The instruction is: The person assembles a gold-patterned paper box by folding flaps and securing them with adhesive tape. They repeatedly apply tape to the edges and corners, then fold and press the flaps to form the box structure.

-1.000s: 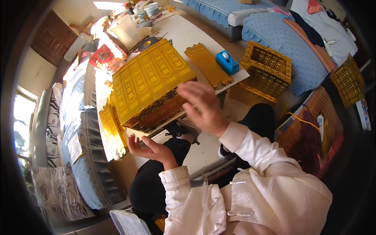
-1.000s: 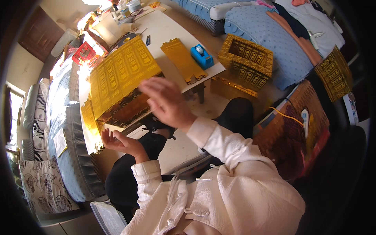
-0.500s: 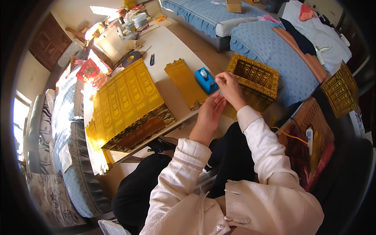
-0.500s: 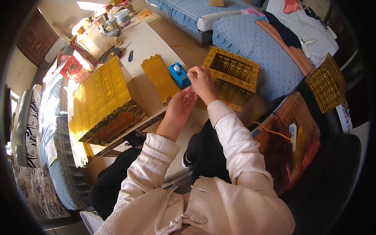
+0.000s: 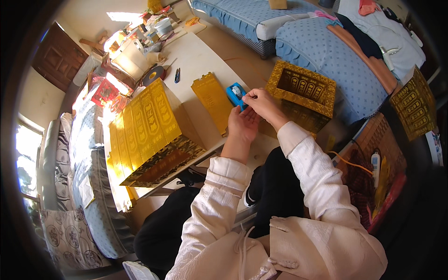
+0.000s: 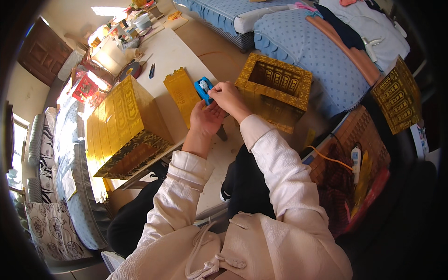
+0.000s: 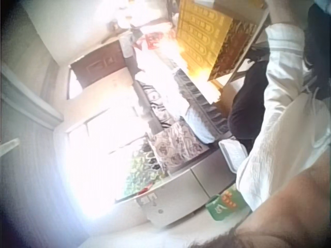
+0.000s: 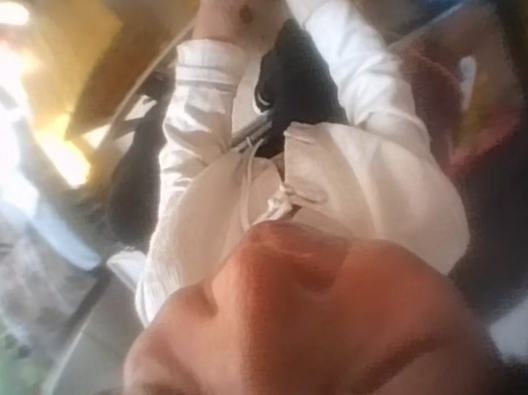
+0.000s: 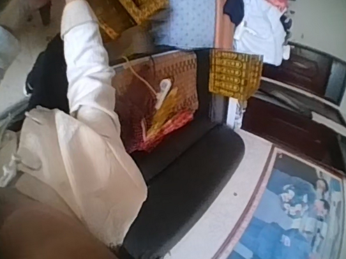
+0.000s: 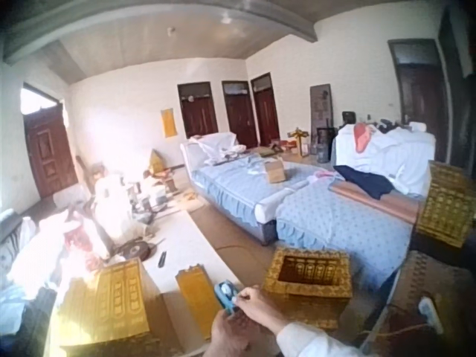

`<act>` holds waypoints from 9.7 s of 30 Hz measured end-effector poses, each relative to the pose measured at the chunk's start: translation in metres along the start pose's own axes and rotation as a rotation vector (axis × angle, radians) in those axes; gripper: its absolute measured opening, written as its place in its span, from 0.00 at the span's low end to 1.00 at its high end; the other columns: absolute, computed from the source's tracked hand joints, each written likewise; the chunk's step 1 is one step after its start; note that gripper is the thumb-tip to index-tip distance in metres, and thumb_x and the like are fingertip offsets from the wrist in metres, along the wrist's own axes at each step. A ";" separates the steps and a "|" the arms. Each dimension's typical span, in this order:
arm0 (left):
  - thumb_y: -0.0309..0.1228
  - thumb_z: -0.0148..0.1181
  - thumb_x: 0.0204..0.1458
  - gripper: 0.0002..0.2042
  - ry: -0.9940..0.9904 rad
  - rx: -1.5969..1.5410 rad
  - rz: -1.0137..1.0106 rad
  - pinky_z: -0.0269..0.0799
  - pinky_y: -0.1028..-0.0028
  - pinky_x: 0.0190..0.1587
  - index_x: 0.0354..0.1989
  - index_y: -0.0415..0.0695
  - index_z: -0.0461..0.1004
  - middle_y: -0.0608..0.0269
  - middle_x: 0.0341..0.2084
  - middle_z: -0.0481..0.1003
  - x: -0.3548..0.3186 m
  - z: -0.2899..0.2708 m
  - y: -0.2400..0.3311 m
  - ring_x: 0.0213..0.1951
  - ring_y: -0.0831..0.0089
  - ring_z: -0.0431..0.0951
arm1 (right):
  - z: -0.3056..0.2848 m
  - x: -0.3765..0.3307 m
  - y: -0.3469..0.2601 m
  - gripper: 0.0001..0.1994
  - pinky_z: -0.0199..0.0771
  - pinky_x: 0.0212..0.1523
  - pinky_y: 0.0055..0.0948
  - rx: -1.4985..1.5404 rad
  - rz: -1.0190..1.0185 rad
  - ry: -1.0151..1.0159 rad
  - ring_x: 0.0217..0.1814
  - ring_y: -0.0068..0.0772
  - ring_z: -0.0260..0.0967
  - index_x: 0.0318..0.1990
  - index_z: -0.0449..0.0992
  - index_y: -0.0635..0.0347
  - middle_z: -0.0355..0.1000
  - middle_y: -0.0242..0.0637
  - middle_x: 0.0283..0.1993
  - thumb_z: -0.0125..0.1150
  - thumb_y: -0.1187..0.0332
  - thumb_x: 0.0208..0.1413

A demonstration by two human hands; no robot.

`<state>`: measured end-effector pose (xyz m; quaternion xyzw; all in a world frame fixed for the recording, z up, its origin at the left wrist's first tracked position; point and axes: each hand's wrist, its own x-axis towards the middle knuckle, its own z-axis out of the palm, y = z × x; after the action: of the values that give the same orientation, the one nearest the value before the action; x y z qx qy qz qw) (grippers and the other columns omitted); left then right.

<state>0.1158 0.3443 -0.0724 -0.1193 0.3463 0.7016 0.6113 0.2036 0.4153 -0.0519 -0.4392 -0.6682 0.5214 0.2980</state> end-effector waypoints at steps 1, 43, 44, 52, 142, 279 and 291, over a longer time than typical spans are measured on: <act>0.45 0.44 0.70 0.24 -0.014 0.006 -0.005 0.70 0.59 0.64 0.54 0.31 0.68 0.47 0.52 0.73 0.000 0.002 0.001 0.55 0.56 0.74 | 0.000 -0.004 -0.001 0.13 0.78 0.39 0.30 0.061 0.010 -0.007 0.40 0.30 0.80 0.38 0.81 0.69 0.78 0.41 0.40 0.67 0.64 0.61; 0.33 0.72 0.58 0.10 -0.132 0.887 0.745 0.66 0.79 0.32 0.33 0.41 0.80 0.71 0.26 0.76 0.007 0.023 0.035 0.28 0.83 0.71 | -0.055 -0.180 0.064 0.07 0.70 0.45 0.20 0.536 0.019 0.011 0.40 0.18 0.69 0.41 0.76 0.60 0.73 0.27 0.37 0.62 0.66 0.69; 0.34 0.72 0.58 0.11 -0.139 0.940 0.791 0.65 0.78 0.32 0.33 0.39 0.80 0.71 0.26 0.76 0.011 0.021 0.037 0.28 0.84 0.70 | -0.054 -0.181 0.069 0.07 0.70 0.45 0.20 0.526 0.028 0.015 0.40 0.17 0.69 0.41 0.76 0.60 0.73 0.27 0.37 0.62 0.66 0.69; 0.36 0.71 0.55 0.14 -0.042 1.278 1.027 0.70 0.69 0.33 0.32 0.34 0.82 0.60 0.24 0.75 0.039 -0.006 0.044 0.27 0.72 0.73 | -0.028 -0.174 0.105 0.06 0.67 0.38 0.16 0.512 0.053 0.033 0.35 0.10 0.66 0.39 0.76 0.60 0.72 0.22 0.34 0.65 0.69 0.67; 0.18 0.66 0.57 0.05 -0.162 1.074 1.483 0.64 0.83 0.37 0.36 0.41 0.77 0.68 0.38 0.70 -0.161 -0.037 0.055 0.36 0.83 0.67 | 0.068 -0.191 0.082 0.04 0.66 0.39 0.14 0.646 -0.071 -0.200 0.38 0.10 0.67 0.44 0.76 0.58 0.72 0.22 0.38 0.63 0.69 0.68; 0.26 0.70 0.52 0.04 0.147 1.480 1.568 0.69 0.66 0.51 0.36 0.46 0.83 0.61 0.51 0.81 -0.189 -0.068 0.118 0.43 0.63 0.82 | 0.202 -0.144 0.086 0.17 0.71 0.47 0.18 0.552 -0.290 0.066 0.44 0.17 0.71 0.59 0.73 0.61 0.76 0.29 0.41 0.66 0.78 0.64; 0.26 0.66 0.52 0.06 0.233 1.465 1.535 0.68 0.64 0.52 0.38 0.43 0.80 0.55 0.54 0.77 -0.191 -0.052 0.112 0.36 0.66 0.81 | 0.202 -0.145 0.082 0.16 0.70 0.43 0.17 0.561 -0.309 0.096 0.39 0.14 0.67 0.57 0.75 0.60 0.74 0.27 0.39 0.67 0.77 0.63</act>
<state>0.0399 0.1618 0.0409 0.4609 0.7224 0.5040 -0.1085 0.1169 0.2027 -0.1780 -0.2573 -0.5426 0.6123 0.5143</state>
